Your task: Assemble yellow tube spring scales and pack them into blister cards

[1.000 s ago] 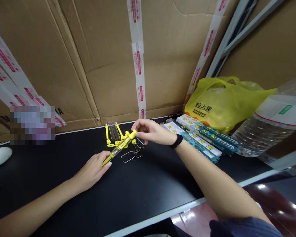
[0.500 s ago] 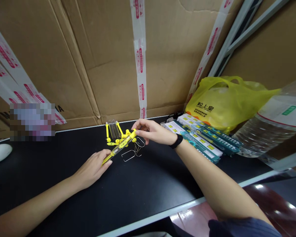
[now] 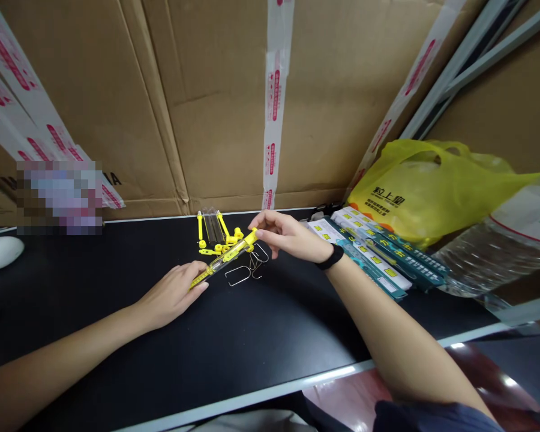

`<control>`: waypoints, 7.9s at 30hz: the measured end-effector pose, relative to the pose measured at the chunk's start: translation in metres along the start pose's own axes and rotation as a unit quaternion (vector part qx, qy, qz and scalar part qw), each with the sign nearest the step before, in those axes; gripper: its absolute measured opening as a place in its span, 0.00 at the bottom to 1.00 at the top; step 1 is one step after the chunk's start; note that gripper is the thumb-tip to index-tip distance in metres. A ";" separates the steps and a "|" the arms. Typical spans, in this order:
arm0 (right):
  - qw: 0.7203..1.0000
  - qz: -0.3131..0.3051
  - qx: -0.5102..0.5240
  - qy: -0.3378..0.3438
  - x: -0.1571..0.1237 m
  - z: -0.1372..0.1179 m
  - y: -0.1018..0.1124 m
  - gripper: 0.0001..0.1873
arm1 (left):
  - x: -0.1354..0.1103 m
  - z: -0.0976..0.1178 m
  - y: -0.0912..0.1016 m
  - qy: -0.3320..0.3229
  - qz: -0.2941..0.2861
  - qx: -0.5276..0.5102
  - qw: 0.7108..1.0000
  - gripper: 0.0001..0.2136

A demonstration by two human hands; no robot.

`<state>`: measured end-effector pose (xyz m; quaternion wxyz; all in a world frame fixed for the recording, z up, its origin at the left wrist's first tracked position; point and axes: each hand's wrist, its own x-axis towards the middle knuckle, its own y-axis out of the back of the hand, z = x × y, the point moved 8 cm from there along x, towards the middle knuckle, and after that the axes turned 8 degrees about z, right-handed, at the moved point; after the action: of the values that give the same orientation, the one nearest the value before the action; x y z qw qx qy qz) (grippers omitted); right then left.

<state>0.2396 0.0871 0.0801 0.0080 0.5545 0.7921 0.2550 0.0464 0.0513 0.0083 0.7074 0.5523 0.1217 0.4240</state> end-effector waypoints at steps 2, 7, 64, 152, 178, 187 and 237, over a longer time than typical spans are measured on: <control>1.000 0.003 -0.007 0.000 0.000 0.000 0.000 0.13 | 0.000 0.000 0.000 0.000 0.001 0.001 1.000 0.09; 1.000 0.011 -0.021 0.001 -0.002 0.000 0.002 0.14 | 0.001 0.000 -0.001 -0.002 0.002 0.001 1.000 0.09; 0.978 0.004 0.134 -0.157 0.001 0.042 -0.020 0.08 | -0.004 -0.020 0.029 0.084 0.152 -0.283 0.943 0.14; 0.995 0.043 0.073 -0.045 -0.001 0.016 -0.036 0.16 | 0.001 -0.027 0.023 0.119 0.131 -0.248 0.952 0.24; 0.879 0.035 -0.440 0.181 0.004 0.028 -0.054 0.06 | 0.000 -0.036 0.009 0.136 0.097 -0.356 0.919 0.38; 0.994 0.102 0.022 0.037 0.007 0.005 -0.001 0.13 | -0.001 -0.040 0.011 0.158 0.124 -0.374 0.905 0.38; 1.000 0.000 0.002 0.023 0.002 0.003 -0.024 0.20 | 0.000 -0.035 0.019 0.149 0.140 -0.325 0.923 0.32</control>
<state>0.2191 0.0841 0.0683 -0.0114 0.5488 0.7925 0.2657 0.0156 0.0758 0.0124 0.7553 0.2339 0.0027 0.6122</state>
